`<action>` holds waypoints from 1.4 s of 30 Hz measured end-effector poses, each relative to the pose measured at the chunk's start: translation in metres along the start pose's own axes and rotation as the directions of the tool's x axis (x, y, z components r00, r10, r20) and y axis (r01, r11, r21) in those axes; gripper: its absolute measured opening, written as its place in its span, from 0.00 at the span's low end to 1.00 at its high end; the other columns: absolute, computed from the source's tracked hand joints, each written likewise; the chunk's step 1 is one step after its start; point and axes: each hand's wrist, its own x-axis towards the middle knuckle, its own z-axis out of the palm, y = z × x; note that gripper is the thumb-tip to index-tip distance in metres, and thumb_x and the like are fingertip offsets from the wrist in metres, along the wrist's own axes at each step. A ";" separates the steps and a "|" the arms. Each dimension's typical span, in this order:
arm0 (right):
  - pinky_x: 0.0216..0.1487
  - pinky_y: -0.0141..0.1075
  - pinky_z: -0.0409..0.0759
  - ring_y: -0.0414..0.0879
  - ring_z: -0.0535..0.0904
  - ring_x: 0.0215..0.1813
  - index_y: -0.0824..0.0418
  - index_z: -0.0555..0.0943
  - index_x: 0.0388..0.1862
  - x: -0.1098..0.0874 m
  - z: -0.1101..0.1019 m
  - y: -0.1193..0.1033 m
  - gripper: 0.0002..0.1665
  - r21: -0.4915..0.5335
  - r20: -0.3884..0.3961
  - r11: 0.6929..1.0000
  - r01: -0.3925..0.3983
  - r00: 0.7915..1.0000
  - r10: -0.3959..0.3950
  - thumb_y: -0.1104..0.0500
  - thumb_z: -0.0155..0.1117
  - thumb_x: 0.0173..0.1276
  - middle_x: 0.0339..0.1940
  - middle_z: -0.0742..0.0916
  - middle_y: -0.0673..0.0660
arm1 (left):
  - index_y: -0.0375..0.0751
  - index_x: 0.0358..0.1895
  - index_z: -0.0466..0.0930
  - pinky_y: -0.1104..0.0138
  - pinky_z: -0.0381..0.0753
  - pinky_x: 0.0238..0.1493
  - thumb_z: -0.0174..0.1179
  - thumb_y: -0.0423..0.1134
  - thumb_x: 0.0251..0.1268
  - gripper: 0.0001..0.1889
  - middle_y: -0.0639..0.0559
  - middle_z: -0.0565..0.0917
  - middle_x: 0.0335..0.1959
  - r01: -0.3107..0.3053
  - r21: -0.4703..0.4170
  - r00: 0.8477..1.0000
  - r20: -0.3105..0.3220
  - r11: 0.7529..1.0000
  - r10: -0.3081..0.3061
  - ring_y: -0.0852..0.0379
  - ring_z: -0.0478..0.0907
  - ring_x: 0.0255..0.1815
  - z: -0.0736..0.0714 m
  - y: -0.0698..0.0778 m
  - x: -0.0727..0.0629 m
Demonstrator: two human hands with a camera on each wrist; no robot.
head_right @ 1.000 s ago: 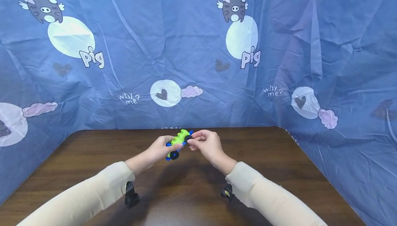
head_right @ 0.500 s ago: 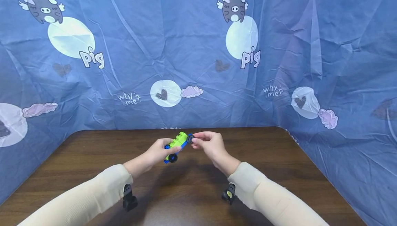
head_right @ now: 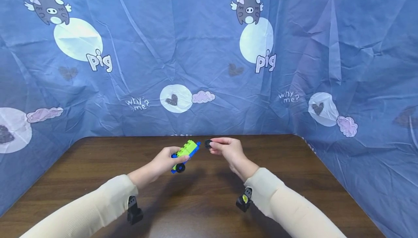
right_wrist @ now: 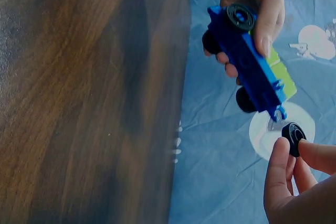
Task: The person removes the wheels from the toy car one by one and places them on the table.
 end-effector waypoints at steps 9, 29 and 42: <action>0.36 0.29 0.84 0.40 0.84 0.26 0.82 0.75 0.53 0.009 -0.006 0.001 0.20 0.006 -0.001 0.997 -0.071 0.997 0.071 0.74 0.61 0.63 0.29 0.87 0.54 | 0.27 0.62 0.70 0.66 0.79 0.37 0.61 0.40 0.64 0.27 0.41 0.81 0.46 -0.001 -0.028 0.998 0.060 1.000 0.003 0.56 0.79 0.38 -0.005 -0.004 -0.002; 0.34 0.27 0.83 0.38 0.82 0.25 0.80 0.75 0.53 0.040 -0.014 0.023 0.19 -0.024 -0.049 0.976 -0.218 0.975 0.216 0.76 0.59 0.63 0.26 0.85 0.53 | 0.21 0.61 0.68 0.68 0.78 0.41 0.55 0.35 0.68 0.24 0.46 0.81 0.39 -0.050 -0.263 0.964 0.241 0.964 0.116 0.61 0.78 0.36 -0.018 -0.010 0.003; 0.30 0.29 0.83 0.39 0.80 0.21 0.81 0.74 0.54 0.059 -0.027 0.038 0.20 -0.062 -0.077 0.932 -0.357 0.933 0.352 0.77 0.57 0.63 0.19 0.83 0.53 | 0.21 0.64 0.66 0.70 0.78 0.43 0.54 0.34 0.70 0.24 0.41 0.83 0.46 -0.122 -0.267 0.958 0.220 0.956 0.184 0.63 0.78 0.39 -0.016 -0.008 0.001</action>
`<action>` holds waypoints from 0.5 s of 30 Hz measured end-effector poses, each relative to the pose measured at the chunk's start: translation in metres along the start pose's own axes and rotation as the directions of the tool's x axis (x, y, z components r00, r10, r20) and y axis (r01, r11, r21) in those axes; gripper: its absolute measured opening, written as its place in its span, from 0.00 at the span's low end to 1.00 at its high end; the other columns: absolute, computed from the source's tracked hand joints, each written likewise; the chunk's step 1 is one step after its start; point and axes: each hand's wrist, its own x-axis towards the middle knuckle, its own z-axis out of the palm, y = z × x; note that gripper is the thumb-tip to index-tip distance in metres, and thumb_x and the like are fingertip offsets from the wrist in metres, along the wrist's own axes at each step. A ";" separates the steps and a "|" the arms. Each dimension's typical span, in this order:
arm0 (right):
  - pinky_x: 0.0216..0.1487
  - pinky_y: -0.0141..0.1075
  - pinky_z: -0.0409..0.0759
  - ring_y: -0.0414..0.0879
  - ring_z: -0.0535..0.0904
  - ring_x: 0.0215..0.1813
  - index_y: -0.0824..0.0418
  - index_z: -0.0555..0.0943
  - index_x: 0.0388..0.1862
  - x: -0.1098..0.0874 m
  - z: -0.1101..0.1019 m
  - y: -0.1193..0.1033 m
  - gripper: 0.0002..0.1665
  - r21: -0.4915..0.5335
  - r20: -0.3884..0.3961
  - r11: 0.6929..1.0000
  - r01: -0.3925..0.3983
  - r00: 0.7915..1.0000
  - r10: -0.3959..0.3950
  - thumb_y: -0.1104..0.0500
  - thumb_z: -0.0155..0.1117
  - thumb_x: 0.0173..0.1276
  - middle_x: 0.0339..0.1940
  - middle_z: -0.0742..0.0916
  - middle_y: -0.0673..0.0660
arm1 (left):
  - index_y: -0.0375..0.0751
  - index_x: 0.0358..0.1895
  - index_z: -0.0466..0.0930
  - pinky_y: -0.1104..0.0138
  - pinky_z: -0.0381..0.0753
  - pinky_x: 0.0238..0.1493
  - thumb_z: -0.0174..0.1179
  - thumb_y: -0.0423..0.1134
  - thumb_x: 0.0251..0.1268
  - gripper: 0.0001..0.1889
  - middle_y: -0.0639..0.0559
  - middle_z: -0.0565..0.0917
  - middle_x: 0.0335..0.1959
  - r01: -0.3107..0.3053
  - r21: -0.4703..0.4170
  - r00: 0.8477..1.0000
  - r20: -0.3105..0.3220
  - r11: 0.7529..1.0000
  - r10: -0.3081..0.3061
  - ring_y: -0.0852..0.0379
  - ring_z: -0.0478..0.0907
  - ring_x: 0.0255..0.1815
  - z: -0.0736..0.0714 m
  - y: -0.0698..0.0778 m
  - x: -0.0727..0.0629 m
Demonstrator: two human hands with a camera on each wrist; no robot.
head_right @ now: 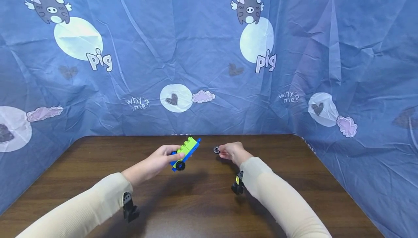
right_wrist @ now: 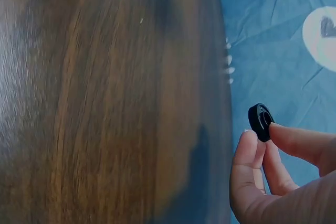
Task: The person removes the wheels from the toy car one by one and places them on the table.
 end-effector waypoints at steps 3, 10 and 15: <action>0.30 0.29 0.83 0.39 0.79 0.20 0.80 0.76 0.51 0.007 -0.001 0.003 0.17 -0.041 -0.057 0.999 -0.035 0.998 0.032 0.76 0.60 0.62 0.20 0.84 0.55 | 0.22 0.64 0.66 0.69 0.78 0.43 0.54 0.35 0.70 0.25 0.41 0.83 0.46 0.027 0.005 1.000 -0.003 1.000 -0.027 0.62 0.78 0.40 0.000 0.001 -0.001; 0.27 0.34 0.84 0.45 0.81 0.20 0.80 0.75 0.42 0.056 -0.016 0.027 0.20 -0.089 -0.105 0.996 -0.030 0.994 0.020 0.77 0.71 0.50 0.25 0.86 0.64 | 0.25 0.63 0.69 0.64 0.79 0.46 0.58 0.41 0.68 0.27 0.42 0.83 0.46 0.049 0.075 0.998 -0.033 0.996 -0.046 0.61 0.79 0.38 -0.001 0.000 -0.002; 0.28 0.34 0.84 0.44 0.81 0.17 0.82 0.73 0.46 0.039 -0.005 0.021 0.22 -0.185 -0.229 0.982 -0.038 0.973 -0.005 0.79 0.67 0.51 0.24 0.86 0.65 | 0.26 0.63 0.70 0.60 0.77 0.53 0.58 0.43 0.67 0.27 0.42 0.83 0.47 0.035 0.104 0.998 -0.046 0.994 -0.030 0.60 0.79 0.42 0.000 -0.002 -0.002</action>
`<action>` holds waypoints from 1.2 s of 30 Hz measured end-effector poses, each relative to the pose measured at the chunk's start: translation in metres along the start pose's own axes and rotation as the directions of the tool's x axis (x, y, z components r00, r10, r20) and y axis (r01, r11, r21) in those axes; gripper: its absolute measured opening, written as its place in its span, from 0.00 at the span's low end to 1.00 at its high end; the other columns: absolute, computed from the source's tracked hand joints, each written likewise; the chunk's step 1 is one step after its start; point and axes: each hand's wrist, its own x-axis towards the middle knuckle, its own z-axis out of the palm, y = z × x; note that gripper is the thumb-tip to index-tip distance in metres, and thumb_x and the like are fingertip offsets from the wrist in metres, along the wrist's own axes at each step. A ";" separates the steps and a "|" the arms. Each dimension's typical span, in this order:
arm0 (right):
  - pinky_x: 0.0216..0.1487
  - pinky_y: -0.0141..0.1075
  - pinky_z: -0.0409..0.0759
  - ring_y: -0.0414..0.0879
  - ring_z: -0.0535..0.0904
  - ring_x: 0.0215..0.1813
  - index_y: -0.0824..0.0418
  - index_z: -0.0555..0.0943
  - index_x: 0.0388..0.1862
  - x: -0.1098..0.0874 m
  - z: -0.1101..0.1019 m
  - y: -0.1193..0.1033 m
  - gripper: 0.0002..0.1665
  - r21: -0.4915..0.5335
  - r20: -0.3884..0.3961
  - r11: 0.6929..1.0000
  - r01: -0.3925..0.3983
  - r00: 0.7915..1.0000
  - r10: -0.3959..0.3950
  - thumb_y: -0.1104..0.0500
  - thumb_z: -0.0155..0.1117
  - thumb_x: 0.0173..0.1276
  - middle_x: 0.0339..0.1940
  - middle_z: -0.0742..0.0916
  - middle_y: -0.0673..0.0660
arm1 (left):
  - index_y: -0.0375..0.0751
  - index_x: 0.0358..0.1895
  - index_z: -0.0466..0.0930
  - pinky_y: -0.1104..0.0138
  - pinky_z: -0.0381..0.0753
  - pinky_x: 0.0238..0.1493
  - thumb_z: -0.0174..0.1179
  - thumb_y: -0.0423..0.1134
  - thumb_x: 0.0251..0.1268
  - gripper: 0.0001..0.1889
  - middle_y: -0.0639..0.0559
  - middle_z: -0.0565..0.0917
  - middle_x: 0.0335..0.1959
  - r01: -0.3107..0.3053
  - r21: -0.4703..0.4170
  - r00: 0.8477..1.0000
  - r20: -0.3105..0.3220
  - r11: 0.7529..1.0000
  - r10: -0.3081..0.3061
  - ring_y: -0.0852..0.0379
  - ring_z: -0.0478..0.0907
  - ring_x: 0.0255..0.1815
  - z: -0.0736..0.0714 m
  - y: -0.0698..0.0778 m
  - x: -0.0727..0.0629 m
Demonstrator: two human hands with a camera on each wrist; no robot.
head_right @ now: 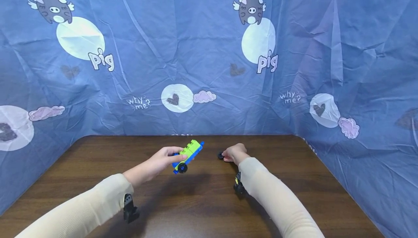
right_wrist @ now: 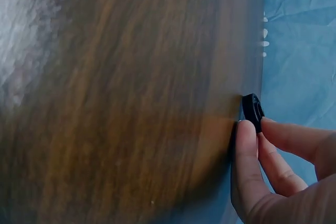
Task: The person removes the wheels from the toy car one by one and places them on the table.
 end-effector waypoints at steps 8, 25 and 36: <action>0.27 0.31 0.83 0.41 0.78 0.14 0.81 0.68 0.52 -0.018 0.000 -0.005 0.29 -0.012 -0.010 1.000 0.013 1.000 -0.013 0.79 0.66 0.51 0.15 0.79 0.55 | 0.26 0.63 0.70 0.52 0.73 0.61 0.58 0.42 0.68 0.27 0.42 0.83 0.49 -0.010 -0.013 1.000 -0.005 1.000 0.010 0.59 0.78 0.45 0.003 -0.001 -0.001; 0.31 0.33 0.85 0.41 0.79 0.18 0.81 0.67 0.54 -0.023 -0.003 -0.004 0.29 0.002 0.035 1.000 0.030 0.999 -0.030 0.78 0.64 0.54 0.21 0.84 0.60 | 0.28 0.64 0.70 0.61 0.72 0.58 0.56 0.43 0.69 0.26 0.41 0.83 0.51 -0.026 -0.008 0.999 0.028 1.000 0.026 0.57 0.77 0.49 0.006 -0.008 -0.001; 0.31 0.31 0.84 0.37 0.78 0.16 0.78 0.74 0.47 -0.033 -0.006 -0.010 0.19 -0.061 0.050 0.997 0.041 0.998 -0.038 0.74 0.66 0.56 0.12 0.80 0.51 | 0.24 0.65 0.63 0.67 0.79 0.45 0.51 0.37 0.74 0.24 0.29 0.80 0.55 -0.014 -0.159 0.981 0.190 0.987 0.045 0.49 0.81 0.52 0.007 -0.011 -0.001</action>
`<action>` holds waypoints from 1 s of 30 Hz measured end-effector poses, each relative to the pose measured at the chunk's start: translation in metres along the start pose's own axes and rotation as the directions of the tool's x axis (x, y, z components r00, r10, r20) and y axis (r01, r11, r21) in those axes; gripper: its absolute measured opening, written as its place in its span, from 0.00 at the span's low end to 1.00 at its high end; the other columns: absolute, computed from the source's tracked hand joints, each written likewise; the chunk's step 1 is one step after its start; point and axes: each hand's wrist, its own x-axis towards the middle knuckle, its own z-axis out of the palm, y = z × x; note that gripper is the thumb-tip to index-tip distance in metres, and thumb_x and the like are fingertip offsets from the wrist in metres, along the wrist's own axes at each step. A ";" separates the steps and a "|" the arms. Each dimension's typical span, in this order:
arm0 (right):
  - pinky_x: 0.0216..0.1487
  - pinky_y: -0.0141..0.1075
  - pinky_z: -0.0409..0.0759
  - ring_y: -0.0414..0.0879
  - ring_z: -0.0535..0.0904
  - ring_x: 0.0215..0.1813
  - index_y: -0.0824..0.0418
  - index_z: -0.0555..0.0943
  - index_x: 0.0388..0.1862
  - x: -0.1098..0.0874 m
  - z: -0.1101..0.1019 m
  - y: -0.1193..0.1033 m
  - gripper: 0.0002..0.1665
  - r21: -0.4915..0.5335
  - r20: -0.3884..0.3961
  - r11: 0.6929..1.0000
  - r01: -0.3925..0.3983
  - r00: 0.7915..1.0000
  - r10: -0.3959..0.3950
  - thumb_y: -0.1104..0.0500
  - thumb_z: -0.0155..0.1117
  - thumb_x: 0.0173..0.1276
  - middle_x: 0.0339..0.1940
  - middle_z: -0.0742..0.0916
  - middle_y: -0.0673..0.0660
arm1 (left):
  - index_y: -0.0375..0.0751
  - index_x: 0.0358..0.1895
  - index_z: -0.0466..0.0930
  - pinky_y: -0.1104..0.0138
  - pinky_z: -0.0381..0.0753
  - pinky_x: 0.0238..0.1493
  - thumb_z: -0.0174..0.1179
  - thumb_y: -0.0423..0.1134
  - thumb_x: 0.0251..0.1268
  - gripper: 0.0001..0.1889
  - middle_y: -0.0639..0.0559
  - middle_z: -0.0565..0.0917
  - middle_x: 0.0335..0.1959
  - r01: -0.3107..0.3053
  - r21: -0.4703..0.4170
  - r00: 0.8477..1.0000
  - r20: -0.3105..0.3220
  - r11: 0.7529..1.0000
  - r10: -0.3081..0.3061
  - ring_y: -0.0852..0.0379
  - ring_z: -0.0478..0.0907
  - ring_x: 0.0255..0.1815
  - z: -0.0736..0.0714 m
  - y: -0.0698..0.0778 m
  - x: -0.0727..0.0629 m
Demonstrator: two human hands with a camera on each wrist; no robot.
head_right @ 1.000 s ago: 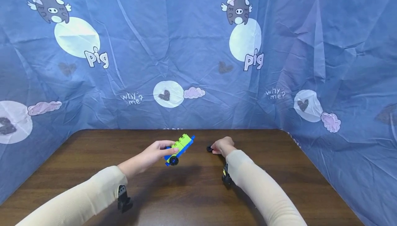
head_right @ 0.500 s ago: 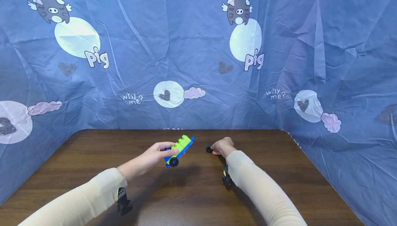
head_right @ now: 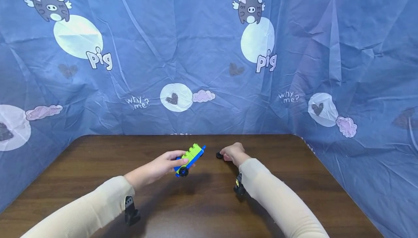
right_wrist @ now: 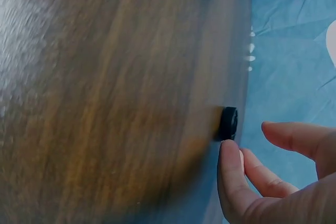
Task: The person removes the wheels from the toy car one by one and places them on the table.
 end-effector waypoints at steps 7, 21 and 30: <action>0.35 0.31 0.84 0.37 0.80 0.19 0.78 0.74 0.49 -0.008 0.000 -0.008 0.20 -0.007 0.040 1.000 0.005 0.999 -0.004 0.73 0.65 0.57 0.15 0.81 0.51 | 0.23 0.66 0.63 0.65 0.77 0.49 0.50 0.37 0.74 0.24 0.30 0.80 0.52 0.006 0.060 0.999 -0.049 0.998 -0.003 0.59 0.80 0.45 0.002 0.001 0.001; 0.35 0.29 0.84 0.39 0.81 0.24 0.80 0.75 0.50 -0.023 -0.001 -0.013 0.19 0.033 0.131 0.999 0.015 0.991 -0.019 0.74 0.63 0.59 0.25 0.85 0.56 | 0.20 0.59 0.67 0.69 0.73 0.49 0.50 0.34 0.73 0.20 0.46 0.82 0.41 -0.021 0.097 0.996 -0.087 0.995 0.029 0.63 0.76 0.39 0.005 0.004 0.008; 0.38 0.32 0.84 0.39 0.81 0.27 0.82 0.76 0.50 -0.035 -0.004 -0.011 0.17 0.054 0.195 0.996 0.071 0.978 -0.080 0.73 0.60 0.62 0.36 0.88 0.64 | 0.19 0.57 0.68 0.67 0.73 0.51 0.49 0.34 0.73 0.19 0.43 0.82 0.41 -0.010 0.098 0.996 -0.092 0.995 0.019 0.64 0.76 0.38 0.006 0.009 0.010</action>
